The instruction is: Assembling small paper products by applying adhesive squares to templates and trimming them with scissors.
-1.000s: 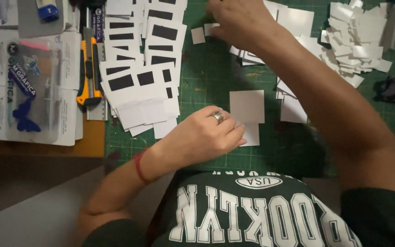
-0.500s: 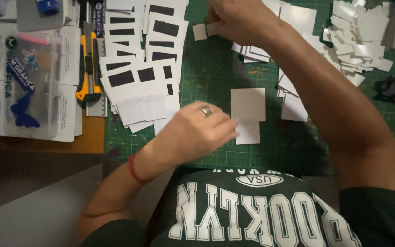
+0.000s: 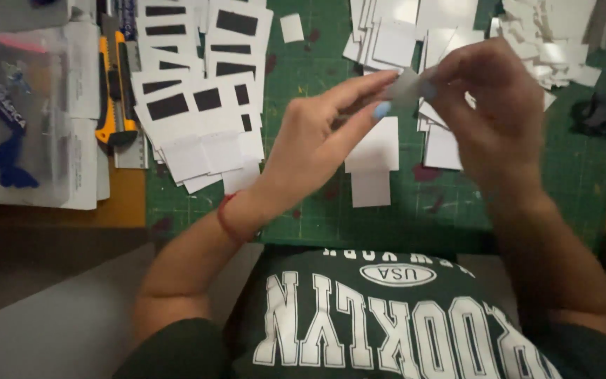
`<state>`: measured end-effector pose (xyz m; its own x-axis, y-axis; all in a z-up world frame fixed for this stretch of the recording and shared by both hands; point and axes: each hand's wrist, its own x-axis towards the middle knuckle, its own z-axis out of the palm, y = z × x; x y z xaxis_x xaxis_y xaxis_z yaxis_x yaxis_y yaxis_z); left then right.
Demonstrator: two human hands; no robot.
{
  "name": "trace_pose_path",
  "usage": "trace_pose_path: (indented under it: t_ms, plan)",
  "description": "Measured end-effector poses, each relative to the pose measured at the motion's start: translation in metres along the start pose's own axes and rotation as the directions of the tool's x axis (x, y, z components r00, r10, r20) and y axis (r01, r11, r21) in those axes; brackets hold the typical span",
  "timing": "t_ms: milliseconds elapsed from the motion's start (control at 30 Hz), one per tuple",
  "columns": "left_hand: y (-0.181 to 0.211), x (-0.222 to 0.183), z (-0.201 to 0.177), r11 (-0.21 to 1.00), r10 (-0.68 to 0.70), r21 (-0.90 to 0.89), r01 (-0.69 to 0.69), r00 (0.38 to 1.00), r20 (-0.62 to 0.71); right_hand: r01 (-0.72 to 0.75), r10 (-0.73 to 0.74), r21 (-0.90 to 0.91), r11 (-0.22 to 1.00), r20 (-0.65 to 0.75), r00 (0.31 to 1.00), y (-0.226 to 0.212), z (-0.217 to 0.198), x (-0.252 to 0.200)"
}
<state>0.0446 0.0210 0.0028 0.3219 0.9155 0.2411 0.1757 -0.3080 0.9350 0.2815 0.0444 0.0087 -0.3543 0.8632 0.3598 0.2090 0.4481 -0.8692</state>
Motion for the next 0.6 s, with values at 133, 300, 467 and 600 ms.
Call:
trace_pose_path:
  t_ms: [133, 300, 467, 600]
  plan:
    - [-0.014, 0.004, 0.011, 0.989, 0.001, -0.146, -0.007, 0.999, -0.042, 0.17, -0.19, -0.318, 0.933, -0.033, 0.981, 0.02, 0.009, -0.011]
    - [-0.034, 0.0, 0.013, 0.956, -0.149, -0.264, 0.128, 0.987, -0.061, 0.26, -0.276, -0.489, 0.832, 0.042, 0.96, 0.026, 0.022, -0.011]
    - [-0.04, 0.001, 0.011, 0.931, -0.18, -0.322, 0.172, 0.984, 0.003, 0.308, -0.332, -0.509, 0.804, 0.046, 0.942, 0.035, 0.021, -0.008]
    - [-0.04, 0.001, 0.011, 0.939, -0.172, -0.305, 0.16, 0.985, -0.01, 0.206, -0.218, -0.444, 0.872, 0.026, 0.976, 0.039, 0.026, -0.01]
